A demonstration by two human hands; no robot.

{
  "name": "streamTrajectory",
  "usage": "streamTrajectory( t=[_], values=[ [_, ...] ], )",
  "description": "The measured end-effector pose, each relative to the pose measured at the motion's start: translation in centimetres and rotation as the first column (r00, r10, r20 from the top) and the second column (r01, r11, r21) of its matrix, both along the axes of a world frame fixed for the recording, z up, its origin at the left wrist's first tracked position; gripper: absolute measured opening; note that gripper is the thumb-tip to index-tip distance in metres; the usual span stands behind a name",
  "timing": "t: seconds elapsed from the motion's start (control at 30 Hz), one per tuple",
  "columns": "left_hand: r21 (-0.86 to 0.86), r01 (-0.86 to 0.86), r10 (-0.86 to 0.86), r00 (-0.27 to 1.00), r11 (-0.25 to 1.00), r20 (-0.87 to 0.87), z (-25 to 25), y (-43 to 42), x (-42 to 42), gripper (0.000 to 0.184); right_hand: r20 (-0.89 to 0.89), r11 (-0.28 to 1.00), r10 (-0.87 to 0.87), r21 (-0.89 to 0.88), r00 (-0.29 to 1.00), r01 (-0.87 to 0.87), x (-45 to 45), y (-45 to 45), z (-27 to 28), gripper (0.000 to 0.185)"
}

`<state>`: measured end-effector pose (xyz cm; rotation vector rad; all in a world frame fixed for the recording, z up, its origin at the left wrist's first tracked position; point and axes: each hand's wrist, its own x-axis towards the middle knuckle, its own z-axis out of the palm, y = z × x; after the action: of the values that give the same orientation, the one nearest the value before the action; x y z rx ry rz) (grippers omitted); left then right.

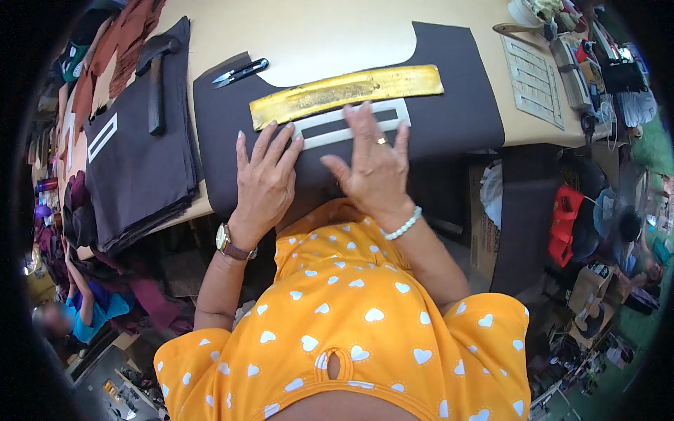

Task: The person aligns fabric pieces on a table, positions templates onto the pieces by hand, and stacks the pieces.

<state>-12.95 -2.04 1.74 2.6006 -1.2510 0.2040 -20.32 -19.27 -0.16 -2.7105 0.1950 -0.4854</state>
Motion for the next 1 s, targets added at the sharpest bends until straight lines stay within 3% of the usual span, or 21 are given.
streamTrajectory(
  t=[0.1,0.27,0.37,0.4,0.47,0.5,0.6,0.67,0.7,0.8,0.9,0.93,1.0],
  values=[
    [0.005,0.017,-0.018,0.999,1.0,0.038,0.1,0.0,0.0,0.035,0.008,0.995,-0.09,-0.051,0.996,0.09,-0.9,-2.9,-0.2,0.082],
    [0.014,0.021,-0.022,0.999,1.0,0.044,-0.1,0.4,-0.2,0.042,-0.008,0.98,-0.172,-0.107,0.985,0.17,-1.1,-4.9,0.2,0.081],
    [0.049,0.017,-0.019,0.999,0.999,0.03,-0.2,0.6,-0.5,0.047,0.029,0.929,-0.277,-0.246,0.96,0.276,-0.6,-4.6,0.1,0.08],
    [0.062,0.02,-0.022,0.999,0.998,0.036,-0.2,0.6,-0.5,0.048,0.059,0.935,-0.255,-0.241,0.965,0.262,-0.4,-3.1,0.4,0.08],
    [0.085,0.023,-0.026,0.999,0.996,0.035,0.0,0.5,-0.5,0.051,0.025,0.986,0.02,-0.167,0.999,-0.016,-0.4,1.4,0.4,0.08],
    [0.089,0.024,-0.028,0.999,0.996,0.037,-0.1,0.5,-0.9,0.051,0.045,0.989,0.14,-0.045,0.989,-0.138,-0.5,4.0,-0.4,0.077],
    [0.151,-0.001,-0.016,0.994,0.988,0.11,0.2,0.4,-0.9,0.053,0.029,0.99,0.139,0.01,0.99,-0.139,-0.8,3.4,-0.1,0.069],
    [0.26,-0.018,-0.034,0.98,0.966,0.194,0.3,-0.1,-1.4,0.052,0.033,0.996,0.088,0.004,0.996,-0.088,-1.9,0.7,-0.2,0.063],
    [0.278,-0.025,-0.033,0.978,0.96,0.205,0.3,-0.2,-1.5,0.051,0.007,0.994,0.054,-0.092,0.999,-0.053,-2.3,-0.7,-0.2,0.063],
    [0.276,-0.046,-0.029,0.965,0.96,0.261,0.1,-0.3,-2.0,0.046,0.015,0.997,-0.066,-0.047,0.998,0.066,-3.4,-4.2,-0.4,0.067],
    [0.286,-0.049,-0.015,0.976,0.957,0.218,1.0,-0.1,-2.0,0.044,0.026,0.945,-0.2,-0.259,0.979,0.2,-3.2,-7.4,-0.2,0.063],
    [0.265,-0.072,0.016,0.978,0.962,0.209,1.1,0.2,-1.9,0.041,0.068,0.94,-0.263,-0.208,0.962,0.271,-2.9,-8.4,0.2,0.057],
    [0.14,-0.064,0.061,0.998,0.988,0.025,1.5,1.1,-1.0,0.039,0.037,0.907,-0.353,-0.23,0.935,0.351,-2.1,-10.8,1.1,0.052]
  ],
)
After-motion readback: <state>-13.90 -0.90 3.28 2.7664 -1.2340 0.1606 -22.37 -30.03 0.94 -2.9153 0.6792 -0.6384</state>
